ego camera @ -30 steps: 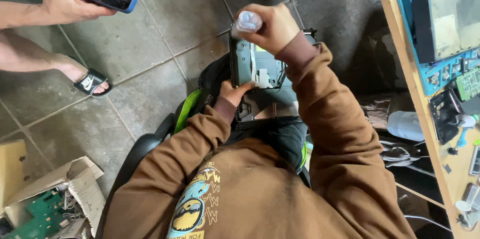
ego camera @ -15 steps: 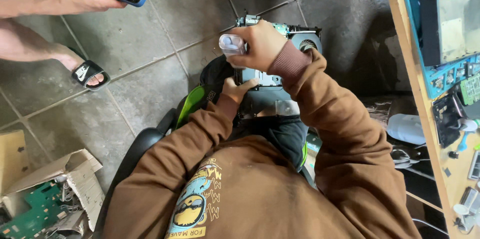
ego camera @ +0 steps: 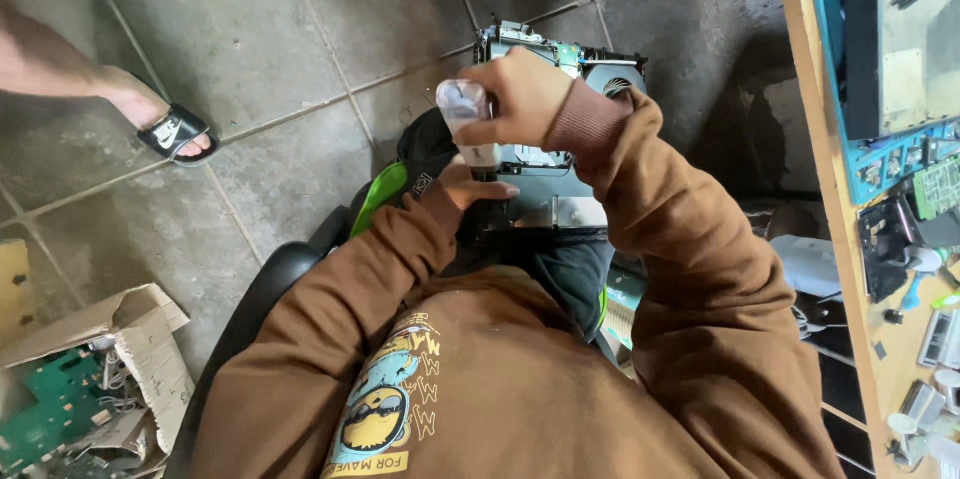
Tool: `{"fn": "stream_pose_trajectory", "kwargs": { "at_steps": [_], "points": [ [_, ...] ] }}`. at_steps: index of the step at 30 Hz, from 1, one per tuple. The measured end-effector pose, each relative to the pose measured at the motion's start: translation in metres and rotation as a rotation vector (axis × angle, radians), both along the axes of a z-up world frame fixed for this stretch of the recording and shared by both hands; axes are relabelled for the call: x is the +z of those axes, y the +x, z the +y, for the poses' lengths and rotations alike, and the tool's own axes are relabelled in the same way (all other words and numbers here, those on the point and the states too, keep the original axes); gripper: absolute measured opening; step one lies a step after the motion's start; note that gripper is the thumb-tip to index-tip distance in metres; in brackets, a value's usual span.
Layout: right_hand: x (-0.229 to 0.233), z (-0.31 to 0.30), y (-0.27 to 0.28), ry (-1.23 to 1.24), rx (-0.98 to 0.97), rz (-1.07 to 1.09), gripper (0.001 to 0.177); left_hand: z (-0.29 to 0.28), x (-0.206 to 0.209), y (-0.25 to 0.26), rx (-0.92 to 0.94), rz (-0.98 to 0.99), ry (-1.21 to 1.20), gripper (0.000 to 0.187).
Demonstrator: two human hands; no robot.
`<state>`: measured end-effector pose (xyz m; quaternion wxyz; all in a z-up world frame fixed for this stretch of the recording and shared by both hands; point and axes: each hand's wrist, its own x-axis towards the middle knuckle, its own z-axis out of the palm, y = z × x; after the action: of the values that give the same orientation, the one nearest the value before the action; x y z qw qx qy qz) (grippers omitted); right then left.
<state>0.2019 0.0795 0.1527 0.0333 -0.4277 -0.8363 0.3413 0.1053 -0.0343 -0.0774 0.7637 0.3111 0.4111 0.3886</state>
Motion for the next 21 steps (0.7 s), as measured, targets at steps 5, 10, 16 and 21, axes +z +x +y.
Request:
{"fn": "stream_pose_trajectory", "kwargs": {
  "at_steps": [5,10,16,21],
  "points": [
    [-0.014,0.02,0.004,0.196,-0.044,-0.102,0.031,0.003,0.017,-0.008,-0.111,0.159,-0.055,0.076],
    [-0.036,0.007,-0.002,0.42,-0.021,-0.182,0.032,-0.001,0.012,-0.011,-0.085,0.165,-0.041,0.079],
    [-0.023,0.0,-0.012,0.375,0.049,-0.224,0.038,0.009,0.003,-0.021,-0.125,0.275,-0.018,0.09],
    [-0.009,0.003,-0.013,0.295,0.061,-0.205,0.044,0.005,0.003,-0.011,-0.127,0.303,-0.039,0.099]
  ]
}}
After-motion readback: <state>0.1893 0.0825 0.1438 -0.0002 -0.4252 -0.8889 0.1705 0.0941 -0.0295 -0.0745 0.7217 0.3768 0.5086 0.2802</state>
